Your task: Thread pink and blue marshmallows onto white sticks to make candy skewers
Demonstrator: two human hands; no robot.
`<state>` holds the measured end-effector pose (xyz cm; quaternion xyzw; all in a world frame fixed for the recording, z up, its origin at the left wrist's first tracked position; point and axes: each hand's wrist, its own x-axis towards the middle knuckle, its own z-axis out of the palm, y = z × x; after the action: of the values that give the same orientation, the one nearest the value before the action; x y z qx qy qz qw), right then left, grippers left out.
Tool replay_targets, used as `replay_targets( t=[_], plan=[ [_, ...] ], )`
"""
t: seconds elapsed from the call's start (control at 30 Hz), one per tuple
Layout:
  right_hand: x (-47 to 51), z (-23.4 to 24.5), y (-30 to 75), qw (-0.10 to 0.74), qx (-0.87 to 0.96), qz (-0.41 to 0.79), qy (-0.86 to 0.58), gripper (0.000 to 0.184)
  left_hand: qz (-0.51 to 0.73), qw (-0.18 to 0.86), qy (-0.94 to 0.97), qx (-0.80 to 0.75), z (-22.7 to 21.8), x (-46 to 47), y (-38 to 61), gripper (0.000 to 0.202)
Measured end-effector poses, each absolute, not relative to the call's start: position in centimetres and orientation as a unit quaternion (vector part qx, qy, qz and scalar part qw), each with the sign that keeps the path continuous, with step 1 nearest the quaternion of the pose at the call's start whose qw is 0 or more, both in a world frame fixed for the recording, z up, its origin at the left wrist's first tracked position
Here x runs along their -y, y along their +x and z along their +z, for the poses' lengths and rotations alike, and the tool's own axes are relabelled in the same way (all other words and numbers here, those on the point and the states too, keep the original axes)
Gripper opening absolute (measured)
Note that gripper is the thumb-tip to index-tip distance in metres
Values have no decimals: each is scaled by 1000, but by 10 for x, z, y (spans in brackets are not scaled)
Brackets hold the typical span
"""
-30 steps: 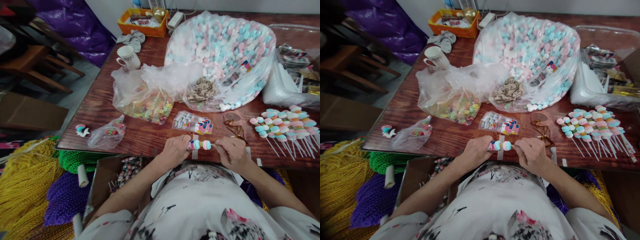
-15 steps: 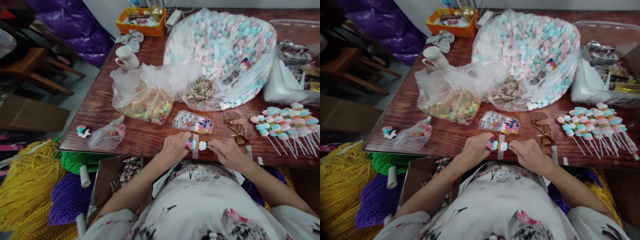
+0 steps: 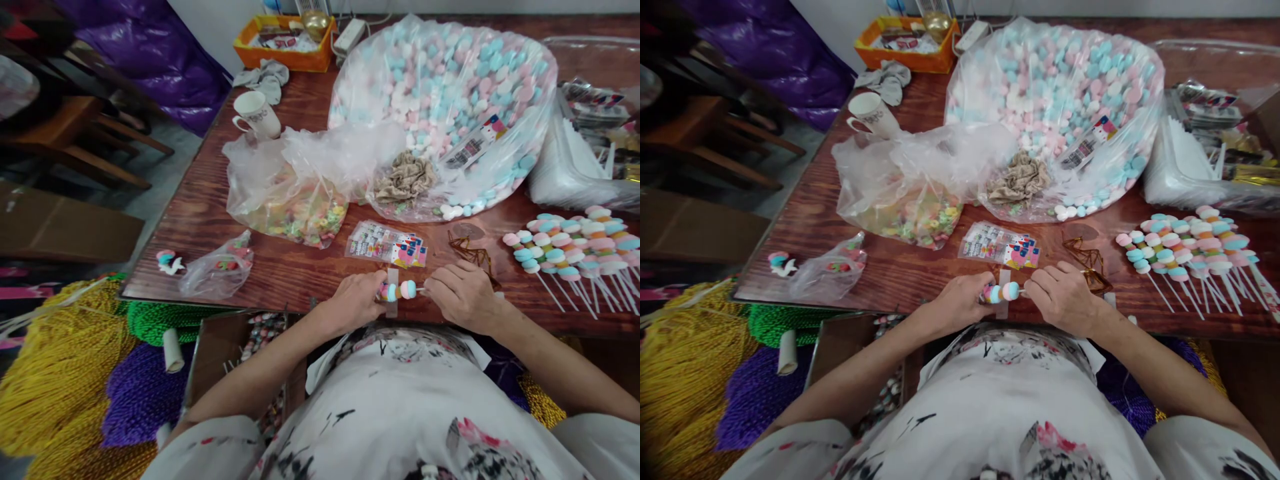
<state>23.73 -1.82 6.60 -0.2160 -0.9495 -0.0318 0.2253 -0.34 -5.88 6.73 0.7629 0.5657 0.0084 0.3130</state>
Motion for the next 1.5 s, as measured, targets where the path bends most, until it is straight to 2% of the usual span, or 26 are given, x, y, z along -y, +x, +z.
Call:
replay_targets(
  t=[0.1,0.2,0.33,0.4,0.47,0.6,0.63,0.7,0.8,0.9,1.0,1.07,1.17,1.3,1.5],
  plan=[
    [15,66,233,216,951,-33,-219,16,0,284,774,-566,68,58,-4,19],
    [12,67,228,215,951,1,-223,20,26,340,775,-532,69,50,-5,10],
    [5,71,220,220,946,44,-234,23,85,493,755,-423,72,33,-8,21],
    [0,76,217,227,941,50,-245,19,78,500,759,-410,78,25,-11,24],
    [-8,83,216,248,928,54,-271,18,61,406,792,-452,88,16,-15,24],
    [-27,101,215,326,864,112,-367,23,40,39,835,-548,118,-2,-25,32],
    [-32,105,215,346,846,133,-383,25,33,-16,834,-551,125,-7,-28,31],
    [-39,108,212,380,820,163,-395,27,34,-35,834,-549,138,-17,-34,25],
    [-43,105,210,404,821,140,-379,21,69,102,841,-526,151,-30,-44,15],
    [-45,97,214,404,857,41,-315,16,114,340,808,-468,158,-37,-54,7],
    [-48,88,224,382,893,-48,-231,21,129,552,709,-419,160,-39,-63,18],
    [-50,85,230,369,906,-81,-194,25,124,636,649,-399,159,-39,-66,28],
    [-50,85,235,366,911,-96,-165,32,120,703,588,-381,156,-38,-69,37],
    [-46,91,235,368,914,-94,-143,37,122,753,546,-347,153,-38,-68,38],
    [-37,90,232,400,897,-100,-159,42,201,721,542,-383,137,-32,-64,45]
  ],
)
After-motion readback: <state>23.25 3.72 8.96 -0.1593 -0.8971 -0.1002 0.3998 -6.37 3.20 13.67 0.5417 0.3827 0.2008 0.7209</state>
